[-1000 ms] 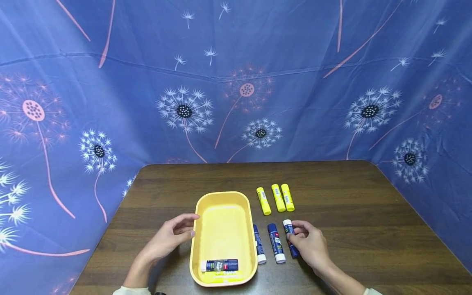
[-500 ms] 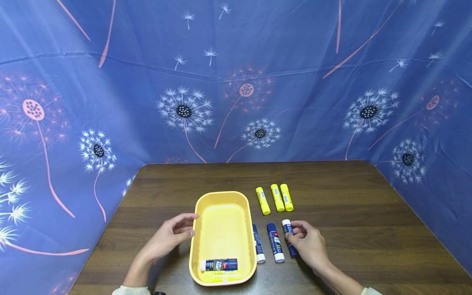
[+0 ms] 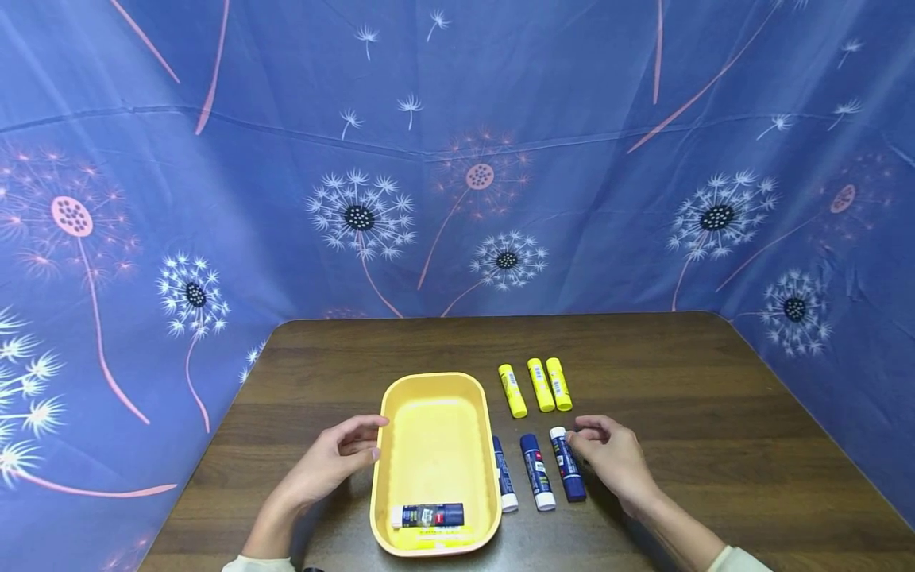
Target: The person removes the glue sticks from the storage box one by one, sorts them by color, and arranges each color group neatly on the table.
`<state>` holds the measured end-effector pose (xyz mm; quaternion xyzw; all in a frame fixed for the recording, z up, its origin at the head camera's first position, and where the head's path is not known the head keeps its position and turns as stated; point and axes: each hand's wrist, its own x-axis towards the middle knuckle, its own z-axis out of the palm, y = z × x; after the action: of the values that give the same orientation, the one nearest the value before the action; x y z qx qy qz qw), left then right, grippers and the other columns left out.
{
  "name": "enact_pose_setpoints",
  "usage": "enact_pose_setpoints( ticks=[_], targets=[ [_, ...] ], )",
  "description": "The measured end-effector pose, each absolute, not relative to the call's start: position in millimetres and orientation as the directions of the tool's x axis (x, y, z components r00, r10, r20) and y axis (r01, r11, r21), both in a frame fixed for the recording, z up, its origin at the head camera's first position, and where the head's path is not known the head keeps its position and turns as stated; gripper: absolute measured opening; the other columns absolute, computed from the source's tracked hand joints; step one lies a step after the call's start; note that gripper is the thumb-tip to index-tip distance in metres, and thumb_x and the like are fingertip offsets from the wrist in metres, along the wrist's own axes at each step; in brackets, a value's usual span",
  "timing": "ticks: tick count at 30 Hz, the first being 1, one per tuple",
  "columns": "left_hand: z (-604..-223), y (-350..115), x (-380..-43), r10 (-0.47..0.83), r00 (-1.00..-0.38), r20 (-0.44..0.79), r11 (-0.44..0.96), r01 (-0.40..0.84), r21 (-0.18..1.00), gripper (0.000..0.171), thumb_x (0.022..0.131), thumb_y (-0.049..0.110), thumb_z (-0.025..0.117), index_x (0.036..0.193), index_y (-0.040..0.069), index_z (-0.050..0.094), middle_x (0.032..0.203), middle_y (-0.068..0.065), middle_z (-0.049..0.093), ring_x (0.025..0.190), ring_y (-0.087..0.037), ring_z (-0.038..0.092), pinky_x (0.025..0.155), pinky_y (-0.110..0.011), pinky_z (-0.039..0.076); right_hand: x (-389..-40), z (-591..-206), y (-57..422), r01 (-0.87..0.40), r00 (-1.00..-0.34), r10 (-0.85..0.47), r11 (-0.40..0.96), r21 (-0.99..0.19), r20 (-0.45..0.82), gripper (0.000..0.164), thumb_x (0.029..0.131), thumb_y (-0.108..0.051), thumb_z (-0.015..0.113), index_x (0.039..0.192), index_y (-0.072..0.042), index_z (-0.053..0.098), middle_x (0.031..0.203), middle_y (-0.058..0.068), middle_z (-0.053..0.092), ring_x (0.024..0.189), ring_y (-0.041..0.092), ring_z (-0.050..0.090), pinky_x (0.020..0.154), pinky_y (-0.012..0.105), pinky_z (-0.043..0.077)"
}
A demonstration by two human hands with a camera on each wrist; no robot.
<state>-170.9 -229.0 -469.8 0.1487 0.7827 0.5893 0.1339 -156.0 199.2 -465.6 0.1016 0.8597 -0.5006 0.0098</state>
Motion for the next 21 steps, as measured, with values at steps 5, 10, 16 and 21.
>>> enact_pose_setpoints(
  ticks=[5, 10, 16, 21],
  targets=[
    [-470, -229, -171, 0.391, -0.92, -0.033, 0.265, 0.078, 0.961, 0.05, 0.097, 0.009, 0.069, 0.143, -0.002, 0.053, 0.135, -0.033, 0.06, 0.125, -0.043, 0.062, 0.094, -0.019, 0.054, -173, -442, 202, 0.045, -0.999, 0.004, 0.474, -0.88, -0.049, 0.041, 0.096, -0.018, 0.073, 0.13, 0.004, 0.063, 0.113, 0.015, 0.07, 0.097, 0.014, 0.064, 0.078, 0.02, 0.055],
    [-469, -229, -170, 0.392, -0.92, -0.033, 0.27, 0.08, 0.96, 0.051, 0.097, 0.012, 0.07, 0.144, -0.002, 0.053, 0.135, -0.031, 0.061, 0.125, -0.04, 0.063, 0.094, -0.02, 0.054, -188, -419, 191, -0.109, -0.978, -0.207, 0.404, -0.908, 0.025, 0.038, 0.094, -0.013, 0.074, 0.127, 0.003, 0.065, 0.114, 0.018, 0.072, 0.099, 0.014, 0.067, 0.083, 0.021, 0.057],
    [-468, -228, -169, 0.378, -0.925, -0.038, 0.282, 0.076, 0.956, 0.051, 0.097, 0.013, 0.07, 0.143, -0.001, 0.054, 0.136, -0.03, 0.061, 0.124, -0.037, 0.064, 0.095, -0.02, 0.054, -201, -398, 165, -0.146, -0.919, -0.393, 0.3, -0.943, 0.018, 0.038, 0.093, -0.01, 0.075, 0.128, 0.0, 0.066, 0.118, 0.017, 0.07, 0.104, 0.019, 0.068, 0.086, 0.024, 0.06],
    [-469, -228, -170, 0.371, -0.927, -0.045, 0.285, 0.067, 0.956, 0.05, 0.097, 0.012, 0.07, 0.143, -0.001, 0.054, 0.135, -0.029, 0.061, 0.124, -0.039, 0.064, 0.094, -0.02, 0.054, -209, -388, 143, -0.126, -0.87, -0.493, 0.249, -0.96, -0.014, 0.04, 0.094, -0.012, 0.075, 0.131, -0.002, 0.064, 0.122, 0.017, 0.069, 0.107, 0.022, 0.067, 0.086, 0.025, 0.06]
  ],
)
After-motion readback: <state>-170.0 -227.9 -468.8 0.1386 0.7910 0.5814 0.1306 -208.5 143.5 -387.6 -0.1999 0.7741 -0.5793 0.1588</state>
